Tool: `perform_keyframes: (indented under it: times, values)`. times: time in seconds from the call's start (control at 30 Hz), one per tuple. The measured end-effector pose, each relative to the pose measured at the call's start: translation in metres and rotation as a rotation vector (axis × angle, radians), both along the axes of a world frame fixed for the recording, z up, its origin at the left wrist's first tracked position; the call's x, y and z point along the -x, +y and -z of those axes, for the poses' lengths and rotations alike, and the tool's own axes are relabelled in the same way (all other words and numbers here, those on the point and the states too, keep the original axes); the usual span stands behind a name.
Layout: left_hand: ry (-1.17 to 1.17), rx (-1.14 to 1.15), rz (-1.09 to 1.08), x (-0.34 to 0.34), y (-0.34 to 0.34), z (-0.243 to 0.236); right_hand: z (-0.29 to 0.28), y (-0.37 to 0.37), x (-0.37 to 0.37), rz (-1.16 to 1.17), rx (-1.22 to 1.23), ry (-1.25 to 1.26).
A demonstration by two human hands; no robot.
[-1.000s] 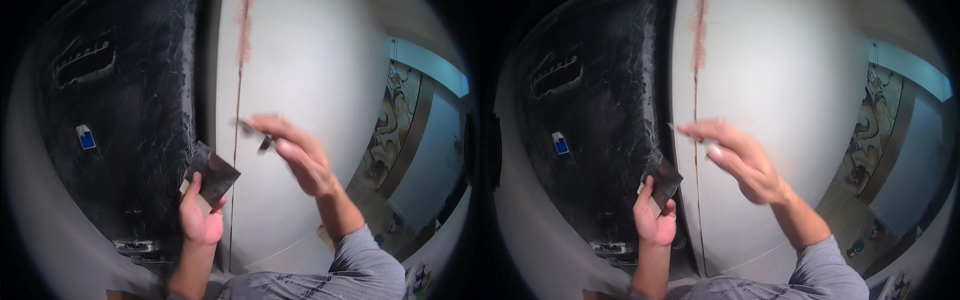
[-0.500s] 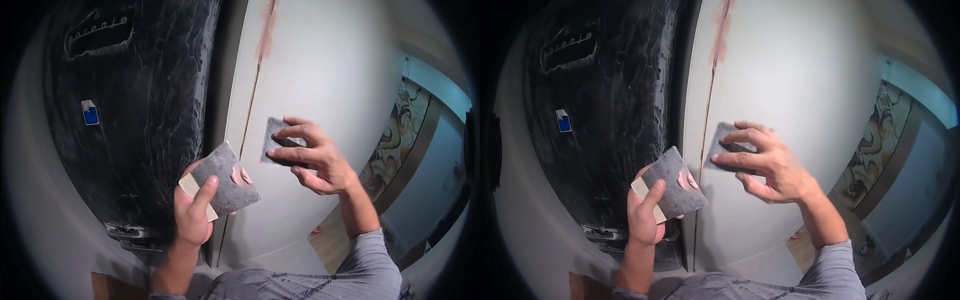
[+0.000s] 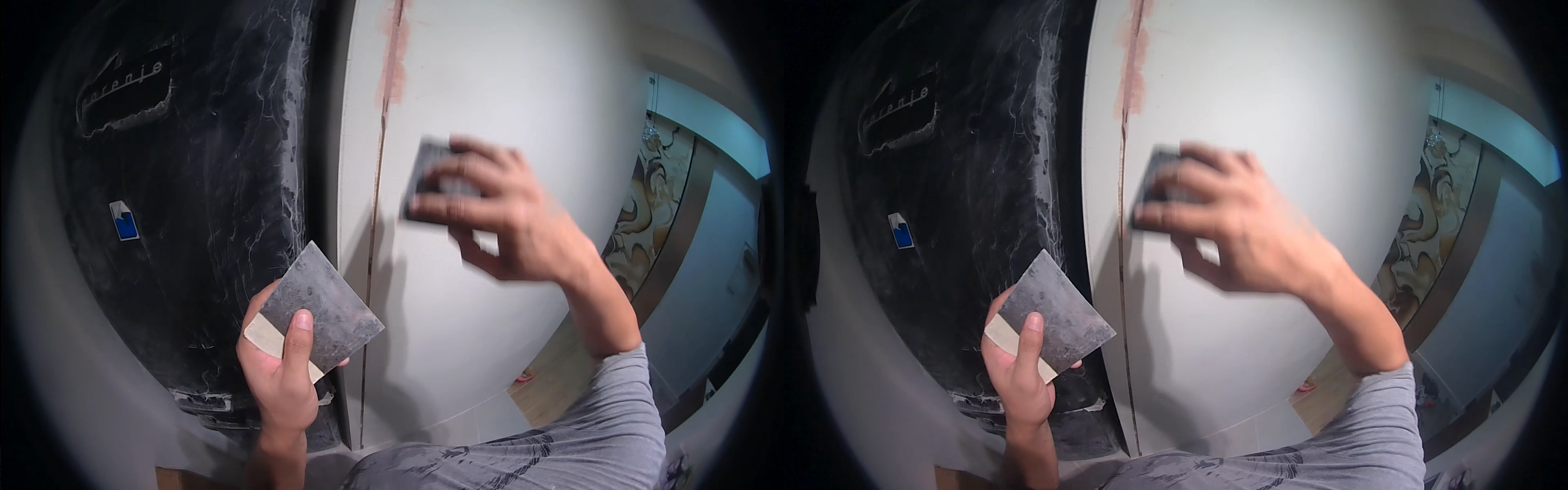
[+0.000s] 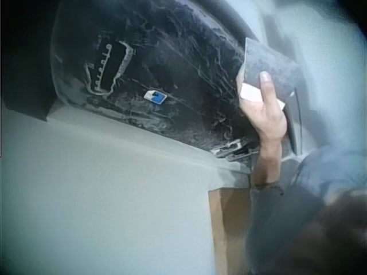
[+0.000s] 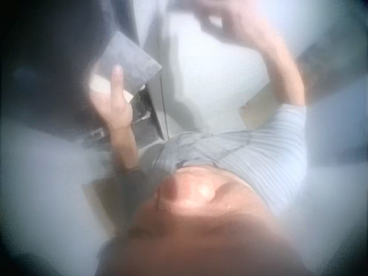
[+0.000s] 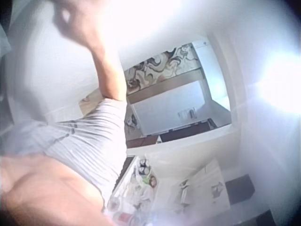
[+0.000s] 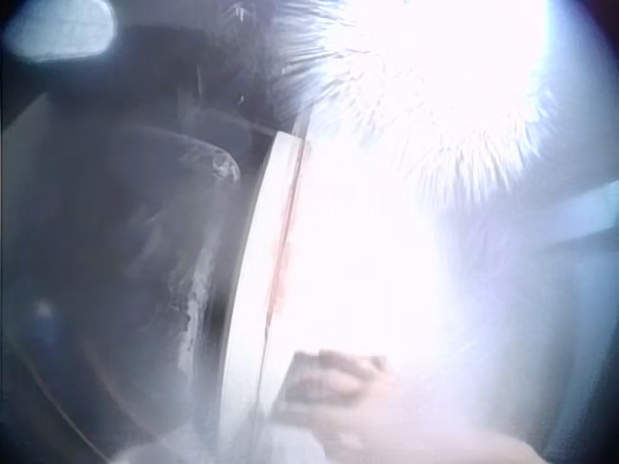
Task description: The person applies a pinkish wall compound to a vertical seam using a small putty knife and a larger trowel. They repeatedly scoop compound from a container, spread it along the seam, and smooth it with the trowel.
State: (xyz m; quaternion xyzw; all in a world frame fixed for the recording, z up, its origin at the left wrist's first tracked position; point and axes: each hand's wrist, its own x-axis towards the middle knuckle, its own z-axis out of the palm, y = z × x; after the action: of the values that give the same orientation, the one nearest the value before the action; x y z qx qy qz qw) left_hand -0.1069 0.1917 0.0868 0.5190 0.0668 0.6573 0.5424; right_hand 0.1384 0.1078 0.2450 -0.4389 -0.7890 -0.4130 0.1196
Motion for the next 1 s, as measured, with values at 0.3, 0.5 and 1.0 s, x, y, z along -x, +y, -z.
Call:
perform_keyframes:
  times: [0.3, 0.5, 1.0]
  values:
    - [0.019, 0.093, -0.013, -0.007, 0.015, 0.018, -0.062, 0.085, -0.049, -0.180, -0.303, -0.133]
    - [0.029, 0.109, -0.035, -0.007, 0.027, 0.021, -0.071, 0.107, -0.055, -0.187, -0.253, -0.142]
    - [0.094, 0.125, -0.029, 0.008, 0.031, 0.021, -0.070, 0.070, -0.030, -0.087, -0.491, 0.080]
